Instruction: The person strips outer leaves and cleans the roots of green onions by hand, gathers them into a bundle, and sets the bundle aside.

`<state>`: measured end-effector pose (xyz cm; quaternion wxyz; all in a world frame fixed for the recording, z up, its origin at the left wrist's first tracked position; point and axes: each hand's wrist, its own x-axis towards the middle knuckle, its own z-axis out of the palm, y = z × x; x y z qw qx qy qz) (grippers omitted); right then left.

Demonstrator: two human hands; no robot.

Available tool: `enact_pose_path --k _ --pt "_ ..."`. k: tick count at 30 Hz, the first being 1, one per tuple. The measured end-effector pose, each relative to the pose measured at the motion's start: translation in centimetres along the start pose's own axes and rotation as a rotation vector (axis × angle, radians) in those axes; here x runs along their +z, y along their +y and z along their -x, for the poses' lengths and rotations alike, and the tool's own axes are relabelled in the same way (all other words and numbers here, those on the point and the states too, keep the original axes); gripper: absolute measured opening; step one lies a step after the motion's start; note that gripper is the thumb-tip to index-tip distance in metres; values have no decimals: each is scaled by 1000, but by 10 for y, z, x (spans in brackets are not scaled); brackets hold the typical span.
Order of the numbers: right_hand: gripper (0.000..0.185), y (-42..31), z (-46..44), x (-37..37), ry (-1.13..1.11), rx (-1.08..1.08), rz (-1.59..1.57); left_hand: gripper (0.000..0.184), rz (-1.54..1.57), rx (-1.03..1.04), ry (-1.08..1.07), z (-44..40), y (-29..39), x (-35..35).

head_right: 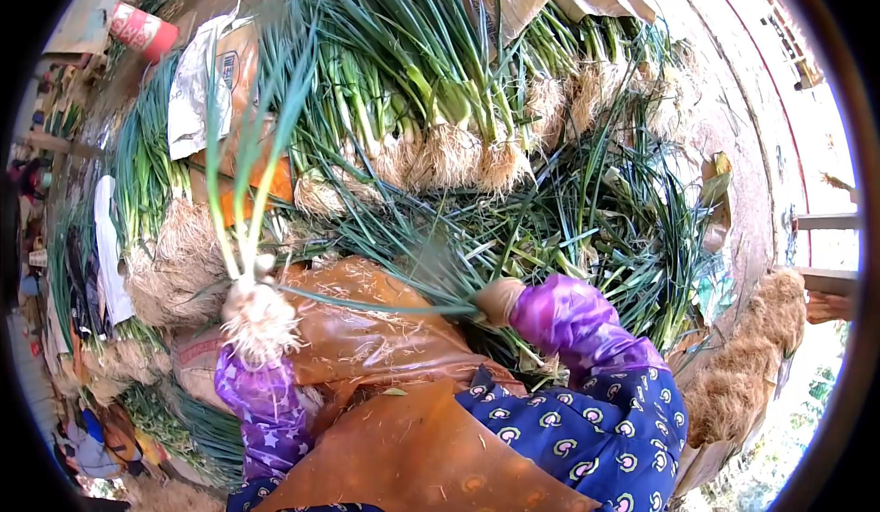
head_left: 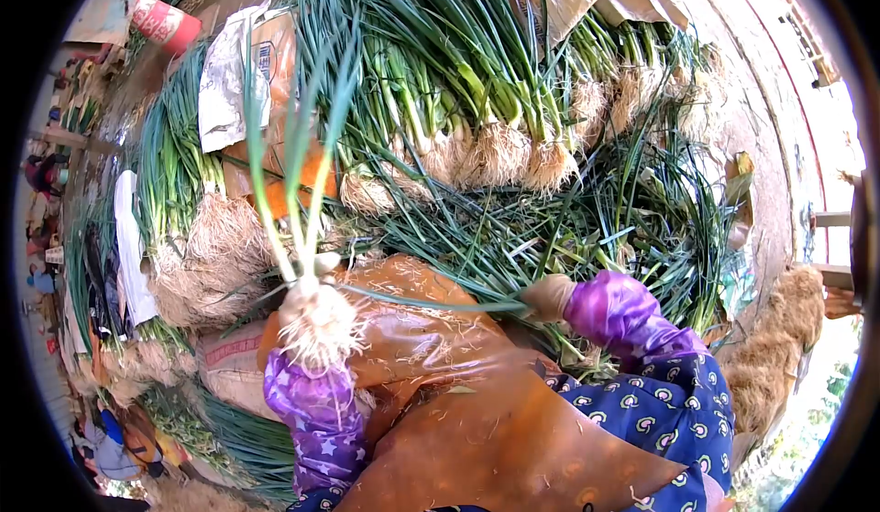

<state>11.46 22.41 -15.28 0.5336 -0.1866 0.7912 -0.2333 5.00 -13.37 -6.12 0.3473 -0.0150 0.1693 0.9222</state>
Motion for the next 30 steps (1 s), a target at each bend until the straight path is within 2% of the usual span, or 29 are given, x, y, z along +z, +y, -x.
enact_pose_path --k 1,2,3,4,5,6,7,8,9,11,12,13,15,16,17,18,19,21,22,24,26,27,28,30 --pt "45 18 3 2 -19 143 298 28 -28 94 -28 0 5 13" --pt "50 8 11 -14 -57 215 394 25 -56 188 -51 0 8 21" --pt "49 -3 18 -31 180 163 349 24 -91 209 -58 -4 9 22" --pt "40 -34 26 -67 347 180 265 21 47 75 39 -11 8 39" --pt "30 -35 14 -91 640 150 250 21 4 121 214 -15 3 25" --pt "29 -43 11 -122 1030 11 210 21 -41 170 382 -21 -3 7" --pt "37 -45 -6 -159 1230 146 227 22 19 250 478 -28 -15 4" --pt "31 -43 -23 -202 1099 344 82 20 -72 243 404 -33 -25 16" --pt "29 -24 -49 -231 1041 369 107 20 -117 221 369 -34 -29 20" --pt "26 -33 -65 -256 947 385 122 17 -145 241 324 -38 -33 31" --pt "25 -37 -73 -263 903 376 118 17 -236 191 379 -37 -28 34" --pt "25 -66 -38 -248 985 13 -199 17 -278 194 397 -39 -28 38" --pt "27 -77 -25 -221 928 -371 -565 19 -269 181 408 -52 -30 42" --pt "26 -90 -17 -212 801 -286 -769 26 -416 252 424 -62 -34 45" --pt "25 -91 -16 -199 706 -445 -896 27 -381 229 454 -71 -35 49" --pt "21 -95 -15 -188 623 -472 -1073 28 -348 201 483 -79 -35 53" --pt "19 -78 -32 -176 824 -520 -793 29 -302 157 446 -83 -33 57" --pt "19 -79 -29 -187 1046 -31 -203 26 -315 201 395 -90 -35 54" --pt "20 -79 -27 -193 1077 227 51 25 -337 217 360 -90 -34 55" --pt "25 -83 -32 -227 1003 453 77 27 -261 197 352 -89 -35 40" --pt "23 -45 -85 -251 829 534 198 29 -185 175 346 -81 -36 37" --pt "19 -36 -90 -258 770 494 259 29 -195 211 309 -77 -33 43" --pt "21 -42 -92 -263 838 565 205 30 -205 254 274 -74 -27 50" --pt "21 -70 -62 -263 902 336 -176 30 -255 308 333 -66 -15 63"
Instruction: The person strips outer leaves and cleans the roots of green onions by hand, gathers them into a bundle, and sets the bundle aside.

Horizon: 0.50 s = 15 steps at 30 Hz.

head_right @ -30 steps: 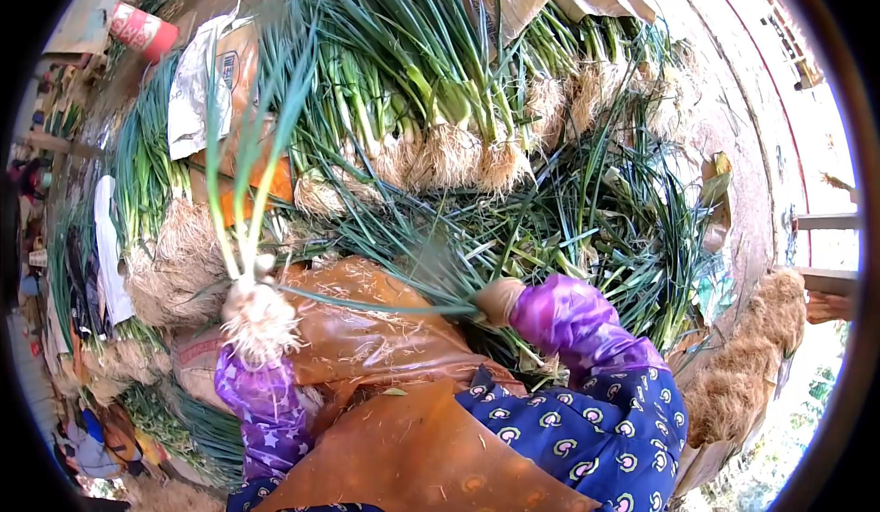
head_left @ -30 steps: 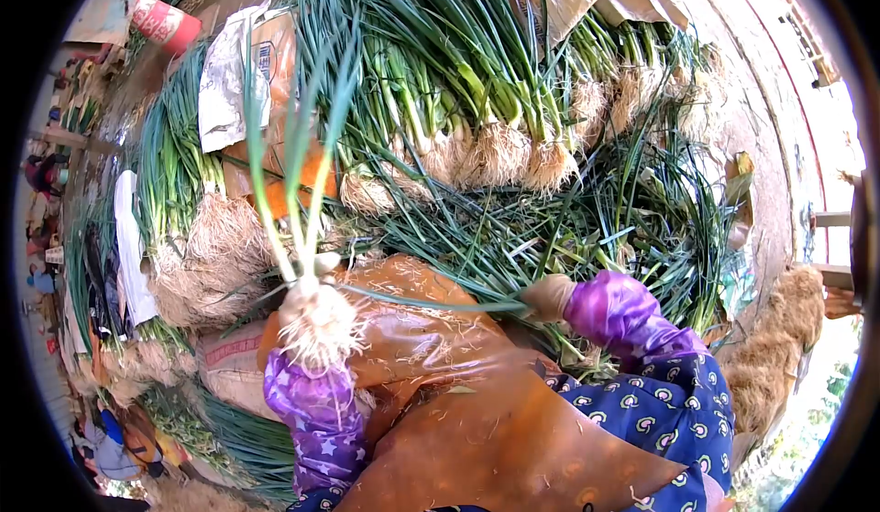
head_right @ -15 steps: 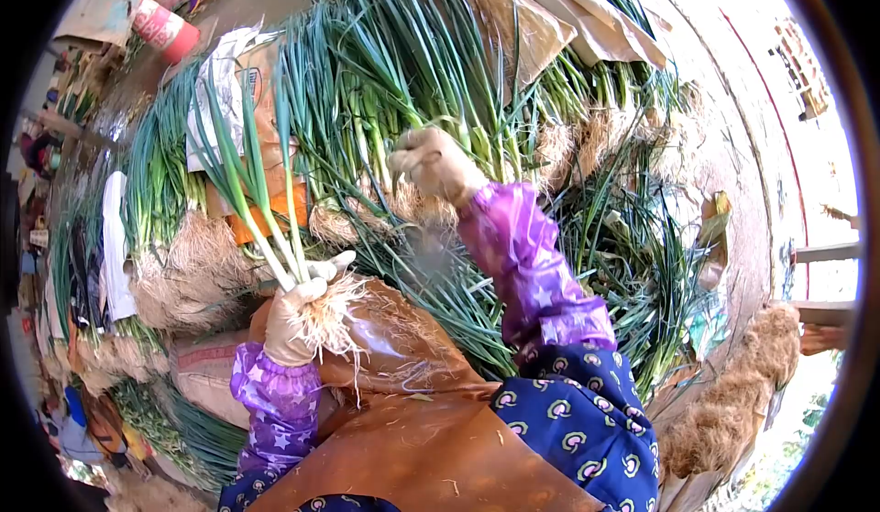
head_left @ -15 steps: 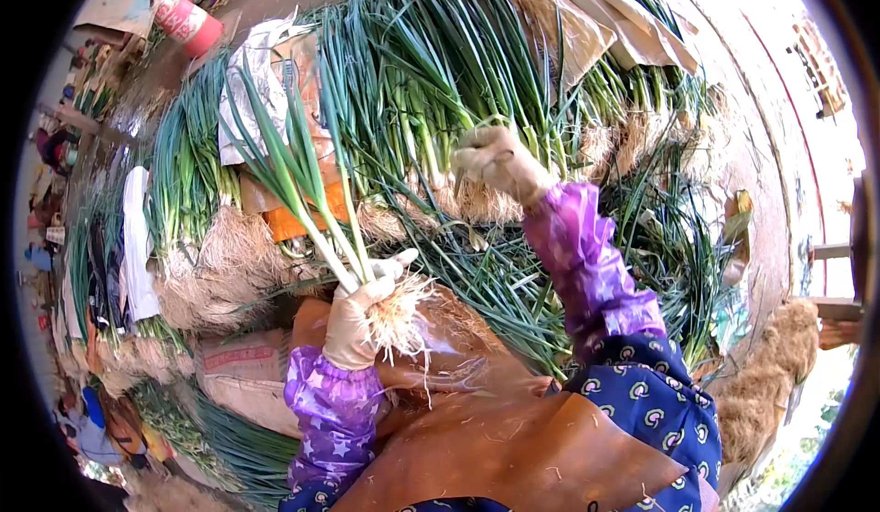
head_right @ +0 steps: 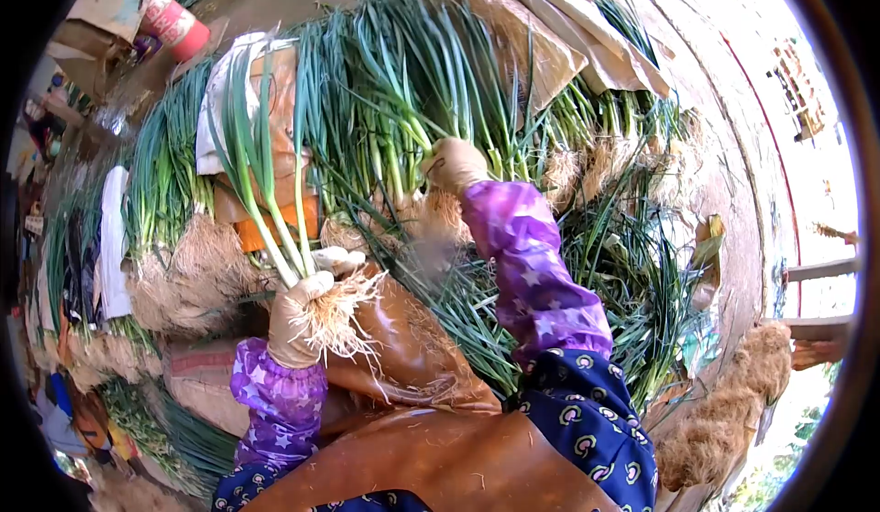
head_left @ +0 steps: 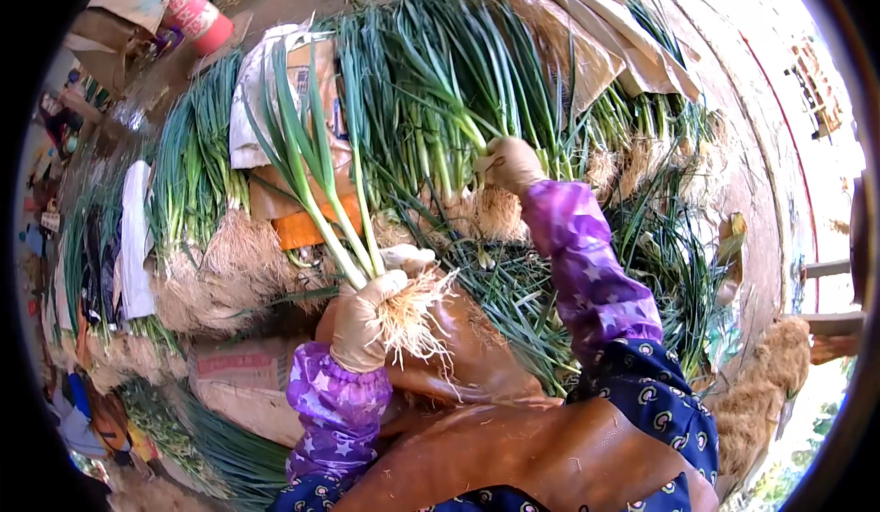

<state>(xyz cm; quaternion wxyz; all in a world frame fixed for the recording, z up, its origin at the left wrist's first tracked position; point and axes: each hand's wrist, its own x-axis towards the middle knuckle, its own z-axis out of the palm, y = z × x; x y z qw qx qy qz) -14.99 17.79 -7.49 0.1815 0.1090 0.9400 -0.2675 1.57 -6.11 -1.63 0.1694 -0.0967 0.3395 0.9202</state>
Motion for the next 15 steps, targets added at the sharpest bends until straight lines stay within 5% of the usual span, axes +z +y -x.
enact_pose_path --k 1,2,6,8,10,11,14,15 --pt "21 6 18 -3 55 -239 -304 30 -77 -11 61 -1 2 -3" --pt "19 -7 43 -17 -121 -181 -718 30 -158 -21 106 -5 4 -4" --pt "25 -27 102 14 -412 -81 -1218 29 -228 -202 197 -24 -21 -3" --pt "24 -38 117 37 -340 -268 -992 15 -162 -286 134 -31 -32 -9" --pt "28 -43 124 44 -28 -298 -596 11 -308 -256 155 -35 -36 -9" --pt "28 -44 110 53 187 -376 -54 11 -347 -208 167 -38 -38 -10" --pt "26 -57 111 62 370 -521 417 14 -367 -136 237 -41 -38 -18" --pt "24 -44 106 69 263 -666 -65 16 -355 -121 257 -40 -38 -23"
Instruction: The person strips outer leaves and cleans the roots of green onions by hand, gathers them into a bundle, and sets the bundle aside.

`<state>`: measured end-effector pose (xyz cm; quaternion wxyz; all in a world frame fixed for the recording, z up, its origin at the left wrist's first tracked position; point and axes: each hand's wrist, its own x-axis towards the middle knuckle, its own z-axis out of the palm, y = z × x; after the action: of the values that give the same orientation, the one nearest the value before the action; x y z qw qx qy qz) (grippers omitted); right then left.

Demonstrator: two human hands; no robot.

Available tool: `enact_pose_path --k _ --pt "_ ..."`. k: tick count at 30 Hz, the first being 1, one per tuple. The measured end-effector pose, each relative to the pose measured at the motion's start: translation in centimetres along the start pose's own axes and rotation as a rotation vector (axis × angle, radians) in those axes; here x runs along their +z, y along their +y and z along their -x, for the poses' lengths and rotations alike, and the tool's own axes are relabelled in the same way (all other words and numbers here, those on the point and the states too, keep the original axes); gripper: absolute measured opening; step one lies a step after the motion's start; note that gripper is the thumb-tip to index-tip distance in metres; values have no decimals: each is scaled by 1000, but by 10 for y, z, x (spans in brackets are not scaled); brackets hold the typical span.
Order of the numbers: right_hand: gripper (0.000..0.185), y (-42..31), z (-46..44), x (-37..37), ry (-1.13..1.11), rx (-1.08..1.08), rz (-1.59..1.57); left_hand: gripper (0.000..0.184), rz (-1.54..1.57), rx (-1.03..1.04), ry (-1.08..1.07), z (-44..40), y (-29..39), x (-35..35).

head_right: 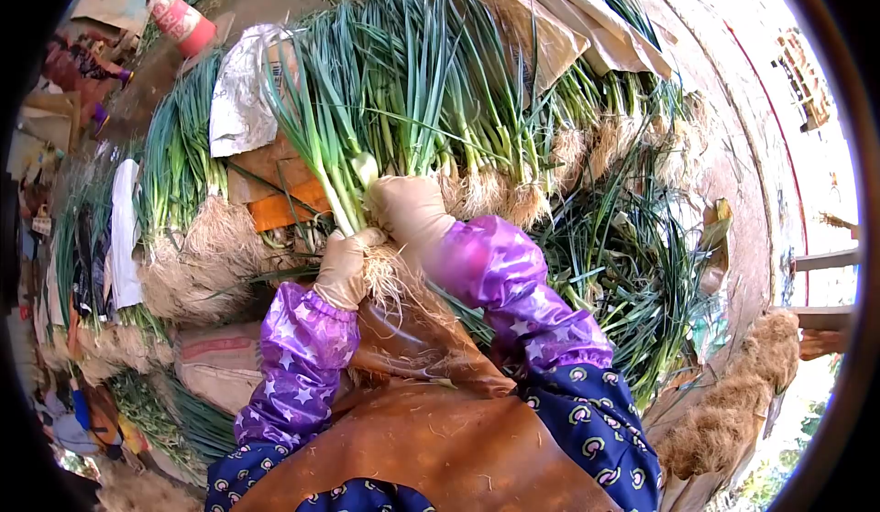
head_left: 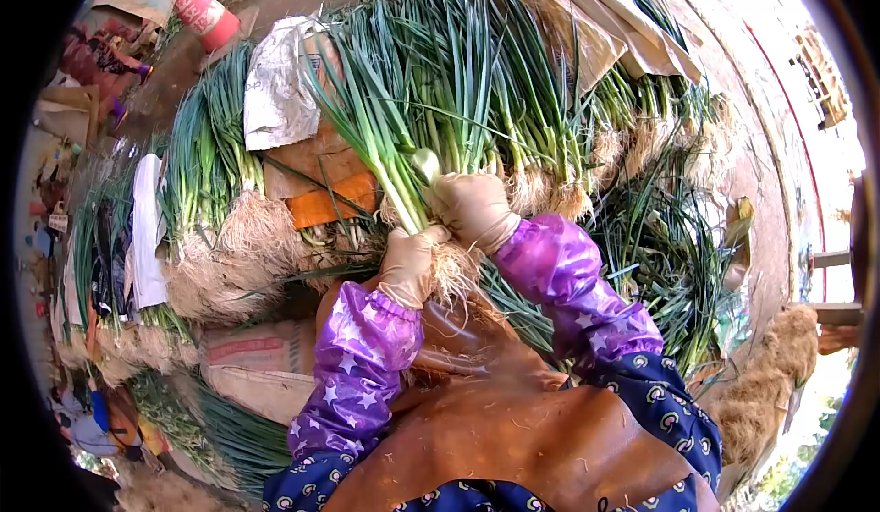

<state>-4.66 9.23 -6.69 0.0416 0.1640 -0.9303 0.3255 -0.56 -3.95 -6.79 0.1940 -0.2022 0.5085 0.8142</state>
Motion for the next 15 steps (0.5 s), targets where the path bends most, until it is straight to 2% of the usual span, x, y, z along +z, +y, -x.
enact_pose_path --k 2,3,5,6,7,9,11,13,14,15 --pt "21 -17 9 -10 -198 142 -1167 17 53 -28 0 10 20 6" --pt "21 -26 25 -39 -359 272 -1201 19 -16 -19 -164 25 32 7" --pt "21 -24 52 -57 -316 23 -1398 20 64 -7 -16 -2 2 -18" --pt "22 -9 71 -67 -236 240 -1378 21 97 -10 -65 -25 -20 -43" --pt "22 10 90 -76 -157 453 -1346 21 99 -10 -61 -17 -15 -40" --pt "23 49 120 -81 -82 641 -970 22 110 49 -36 10 5 -22" --pt "24 95 158 -82 -17 413 142 24 116 52 -1 16 6 -21" --pt "19 138 189 -86 -185 676 486 25 170 42 -44 17 4 -25" --pt "30 111 183 -98 -128 651 537 25 173 44 -43 18 4 -24" --pt "50 84 170 -104 0 542 443 25 140 60 -31 20 4 -23"
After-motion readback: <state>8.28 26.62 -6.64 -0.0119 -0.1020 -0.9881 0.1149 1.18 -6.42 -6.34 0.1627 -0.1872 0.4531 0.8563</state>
